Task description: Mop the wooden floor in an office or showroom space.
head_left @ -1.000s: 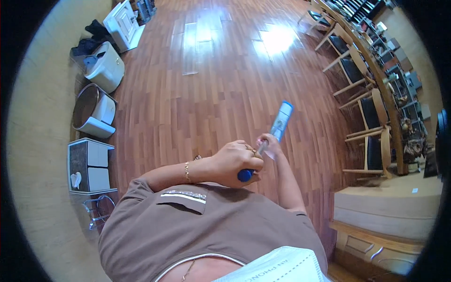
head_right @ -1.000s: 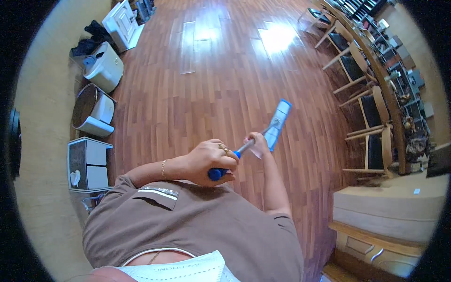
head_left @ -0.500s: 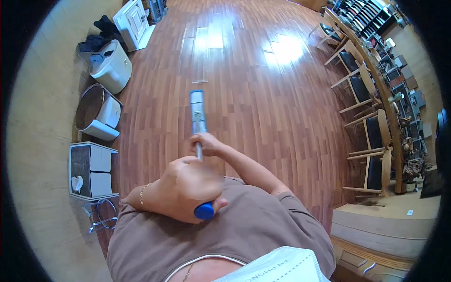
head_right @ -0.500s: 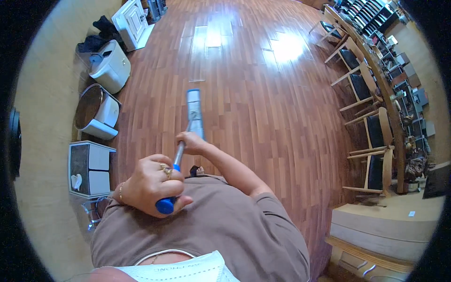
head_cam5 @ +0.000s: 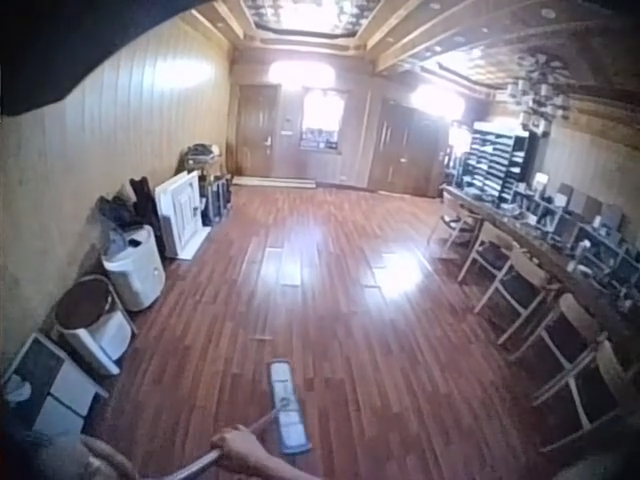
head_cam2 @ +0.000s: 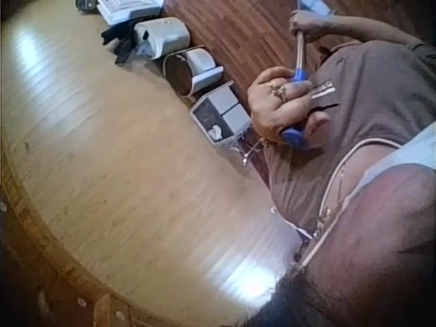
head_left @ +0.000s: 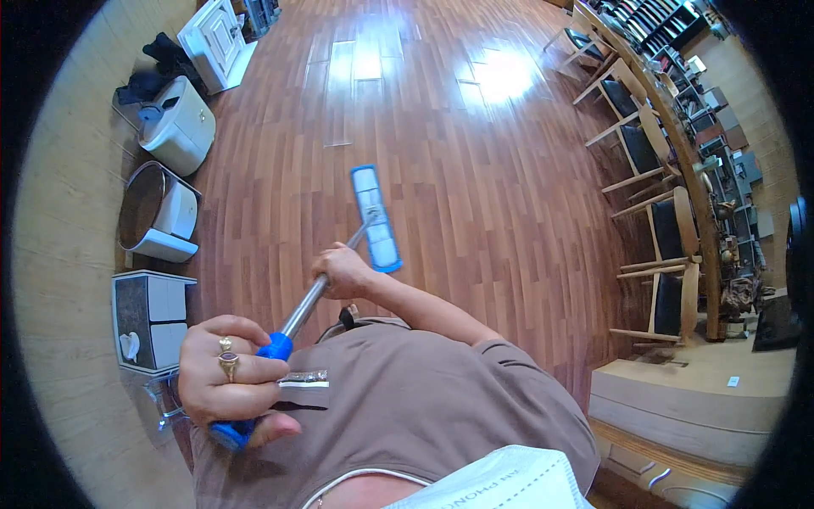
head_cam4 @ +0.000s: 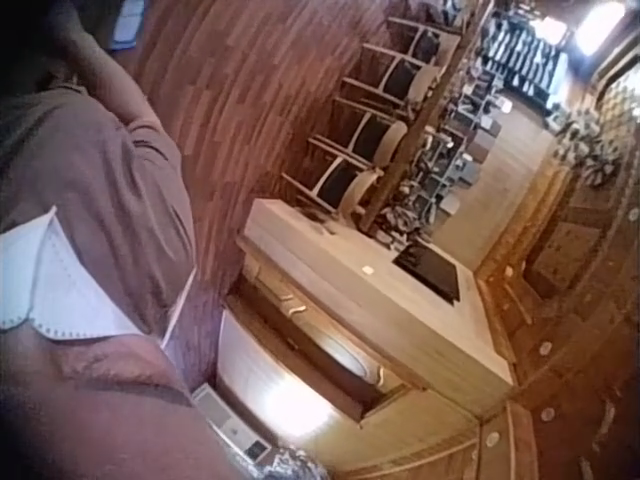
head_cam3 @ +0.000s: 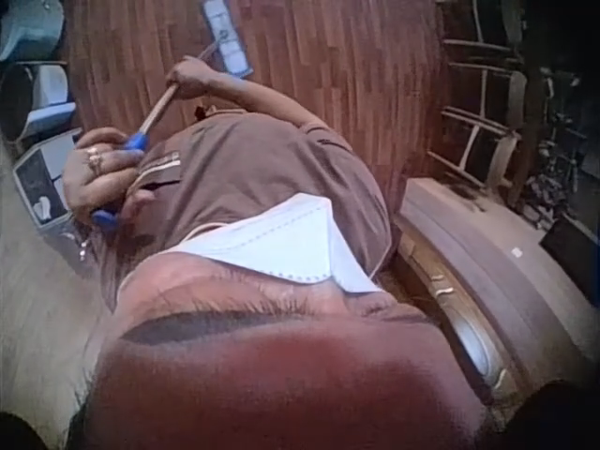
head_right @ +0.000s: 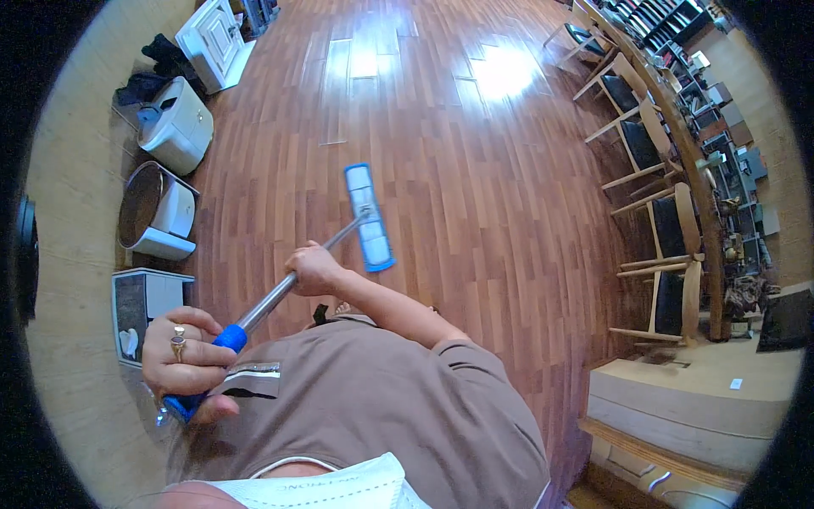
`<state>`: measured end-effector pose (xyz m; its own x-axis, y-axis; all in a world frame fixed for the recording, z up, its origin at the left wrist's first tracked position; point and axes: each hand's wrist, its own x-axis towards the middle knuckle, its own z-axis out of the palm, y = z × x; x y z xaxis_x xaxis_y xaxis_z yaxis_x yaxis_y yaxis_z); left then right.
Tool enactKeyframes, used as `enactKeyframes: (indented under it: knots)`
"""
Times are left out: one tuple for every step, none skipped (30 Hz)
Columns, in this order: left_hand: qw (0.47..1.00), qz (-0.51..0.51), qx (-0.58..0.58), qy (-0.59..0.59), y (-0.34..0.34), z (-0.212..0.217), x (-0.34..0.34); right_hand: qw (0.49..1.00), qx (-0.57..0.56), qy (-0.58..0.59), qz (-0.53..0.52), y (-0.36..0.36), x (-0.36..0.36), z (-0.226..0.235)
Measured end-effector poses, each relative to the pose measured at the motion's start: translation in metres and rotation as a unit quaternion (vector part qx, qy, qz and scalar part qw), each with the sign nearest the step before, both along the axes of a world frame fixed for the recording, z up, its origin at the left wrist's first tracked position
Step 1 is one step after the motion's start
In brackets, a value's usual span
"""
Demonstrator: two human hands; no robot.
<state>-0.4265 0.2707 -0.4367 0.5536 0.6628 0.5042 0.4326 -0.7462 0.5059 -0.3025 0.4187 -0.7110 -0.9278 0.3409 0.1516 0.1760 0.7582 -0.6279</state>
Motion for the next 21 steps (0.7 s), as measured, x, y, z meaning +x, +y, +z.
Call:
enactKeyframes:
  knots:
    - [1.000,-0.014,-0.004,-0.012,0.003,-0.001,0.010,1.000,0.003,-0.010,-0.016,0.002,0.020,0.005]
    - [0.999,-0.032,-0.001,-0.012,0.008,-0.004,0.023,0.999,-0.010,0.008,-0.030,0.004,0.042,-0.001]
    - [0.999,-0.044,-0.004,-0.010,0.012,-0.005,0.039,0.999,-0.001,-0.013,-0.045,0.007,0.065,-0.004]
    - [0.998,-0.067,-0.007,-0.010,0.022,-0.010,0.055,0.997,0.008,-0.036,-0.070,0.012,0.092,-0.007]
    - [0.996,-0.078,-0.020,-0.028,0.032,-0.016,0.073,0.993,0.016,-0.035,-0.109,0.016,0.122,-0.007]
    - [0.995,-0.096,-0.021,-0.034,0.037,-0.018,0.089,0.990,0.024,-0.032,-0.134,0.016,0.146,-0.002]
    - [0.991,-0.126,-0.023,-0.042,0.051,-0.023,0.107,0.987,0.025,-0.047,-0.155,0.020,0.176,0.000]
    - [0.986,-0.158,-0.036,-0.034,0.064,-0.027,0.125,0.982,0.026,-0.061,-0.177,0.023,0.206,0.001]
    - [0.983,-0.179,-0.036,-0.025,0.076,-0.031,0.144,0.975,0.025,-0.055,-0.212,0.024,0.236,-0.002]
    - [0.978,-0.203,-0.036,-0.015,0.089,-0.034,0.165,0.967,0.025,-0.048,-0.251,0.025,0.266,-0.008]
    - [0.972,-0.230,-0.047,-0.015,0.103,-0.036,0.187,0.957,0.027,-0.062,-0.282,0.026,0.297,-0.012]
    - [0.967,-0.249,-0.048,-0.016,0.116,-0.040,0.208,0.948,0.028,-0.077,-0.308,0.026,0.326,-0.015]
    - [0.961,-0.272,-0.049,-0.017,0.129,-0.046,0.228,0.935,0.027,-0.067,-0.346,0.025,0.357,-0.024]
    - [0.953,-0.294,-0.077,0.007,0.143,-0.050,0.248,0.921,0.026,-0.057,-0.384,0.023,0.387,-0.035]
    - [0.951,-0.295,-0.091,0.011,0.151,-0.058,0.265,0.907,0.036,-0.052,-0.416,0.021,0.410,-0.040]
    - [0.948,-0.299,-0.104,0.011,0.160,-0.067,0.284,0.891,0.046,-0.051,-0.450,0.017,0.436,-0.044]
    - [0.943,-0.306,-0.129,0.015,0.168,-0.073,0.305,0.876,0.031,-0.037,-0.481,0.012,0.463,-0.052]
    - [0.931,-0.333,-0.149,0.013,0.176,-0.083,0.324,0.861,0.017,-0.024,-0.508,0.008,0.489,-0.061]
    - [0.919,-0.357,-0.169,0.011,0.182,-0.093,0.342,0.848,0.008,-0.034,-0.529,0.002,0.511,-0.071]
    - [0.908,-0.367,-0.202,0.014,0.185,-0.101,0.357,0.836,-0.001,-0.046,-0.547,-0.004,0.532,-0.080]
    - [0.902,-0.368,-0.225,0.022,0.187,-0.107,0.371,0.827,-0.022,-0.074,-0.557,-0.010,0.554,-0.086]
